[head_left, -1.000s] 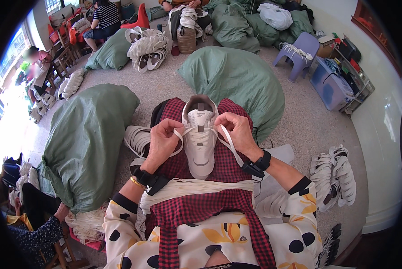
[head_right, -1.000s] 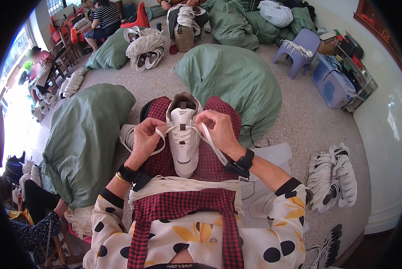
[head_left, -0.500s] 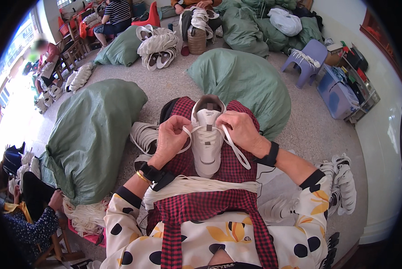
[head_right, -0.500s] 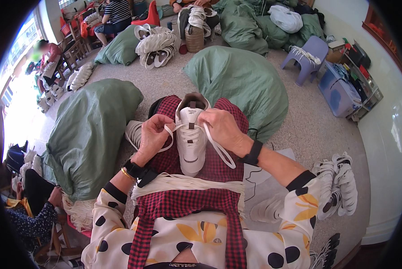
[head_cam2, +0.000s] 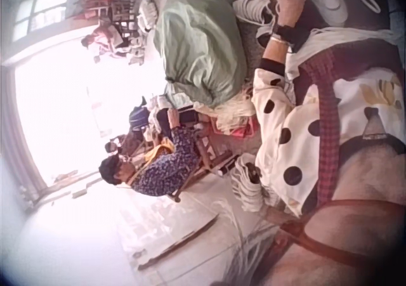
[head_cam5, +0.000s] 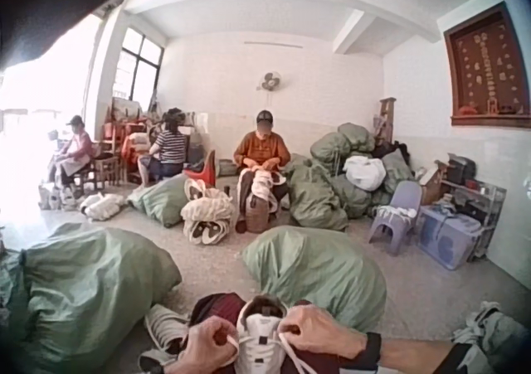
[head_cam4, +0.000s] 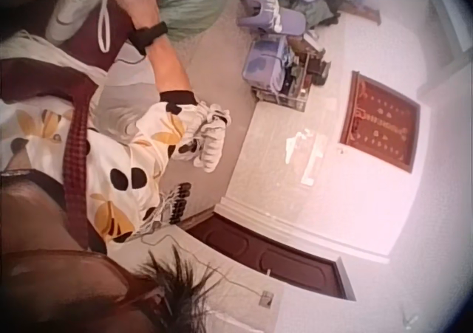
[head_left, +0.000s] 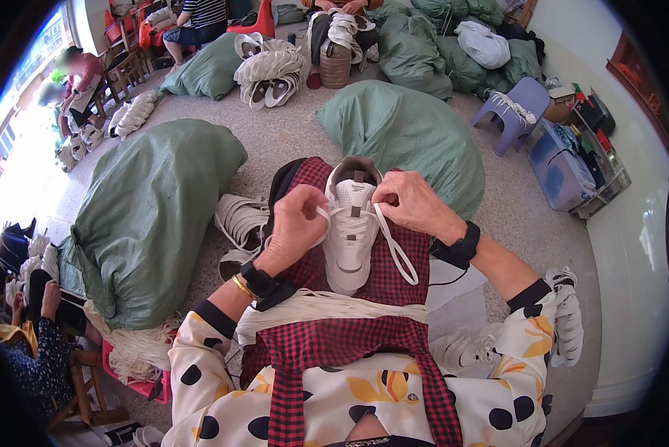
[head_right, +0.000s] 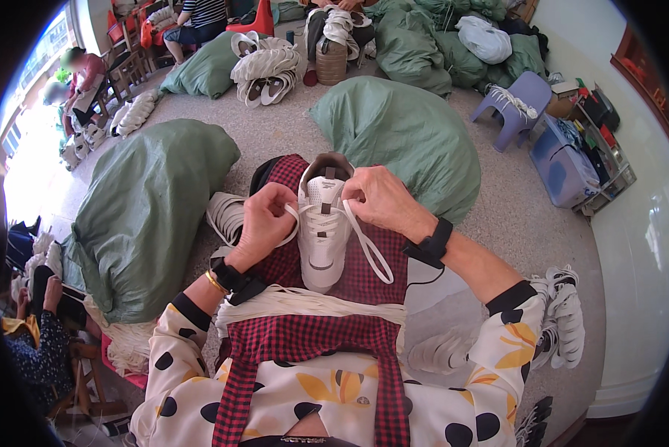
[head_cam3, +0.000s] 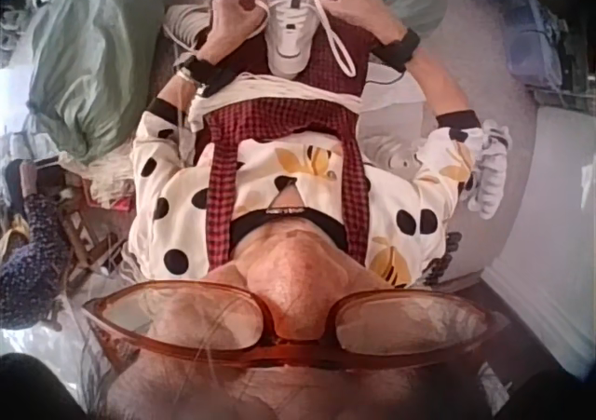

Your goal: The recorder is threading and lacing white athletic shoes.

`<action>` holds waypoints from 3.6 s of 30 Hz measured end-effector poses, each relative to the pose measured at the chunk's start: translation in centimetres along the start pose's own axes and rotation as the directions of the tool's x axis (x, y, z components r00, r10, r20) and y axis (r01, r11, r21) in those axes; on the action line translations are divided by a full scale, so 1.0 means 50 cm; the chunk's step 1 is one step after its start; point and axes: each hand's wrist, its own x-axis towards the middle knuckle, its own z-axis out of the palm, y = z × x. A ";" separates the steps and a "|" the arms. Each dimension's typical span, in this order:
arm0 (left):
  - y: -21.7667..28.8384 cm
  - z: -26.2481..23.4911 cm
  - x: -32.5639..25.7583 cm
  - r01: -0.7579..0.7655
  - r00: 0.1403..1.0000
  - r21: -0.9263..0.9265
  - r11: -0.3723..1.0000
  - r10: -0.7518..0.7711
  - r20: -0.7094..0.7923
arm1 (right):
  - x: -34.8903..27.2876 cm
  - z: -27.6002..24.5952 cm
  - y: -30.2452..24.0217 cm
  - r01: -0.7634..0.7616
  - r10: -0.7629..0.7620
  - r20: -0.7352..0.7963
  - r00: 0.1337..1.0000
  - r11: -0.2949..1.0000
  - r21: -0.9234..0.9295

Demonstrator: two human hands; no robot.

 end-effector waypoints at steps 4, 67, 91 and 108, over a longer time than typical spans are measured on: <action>0.010 0.019 0.025 -0.210 0.977 0.130 0.969 0.206 0.047 | 0.011 -0.004 0.010 0.127 -0.126 -0.072 0.989 0.992 0.015; 0.048 -0.098 0.040 -0.256 0.873 0.010 0.967 0.226 0.433 | -0.056 0.002 0.113 -0.043 0.049 -0.102 0.994 0.997 0.060; 0.064 -0.013 0.041 -0.404 0.909 0.306 0.862 0.415 0.031 | 0.001 0.026 0.087 0.171 -0.189 0.052 0.981 0.953 0.251; 0.115 0.041 0.170 -0.236 0.826 0.225 0.945 0.073 0.559 | -0.022 0.063 0.101 0.096 -0.083 -0.047 0.995 0.829 0.550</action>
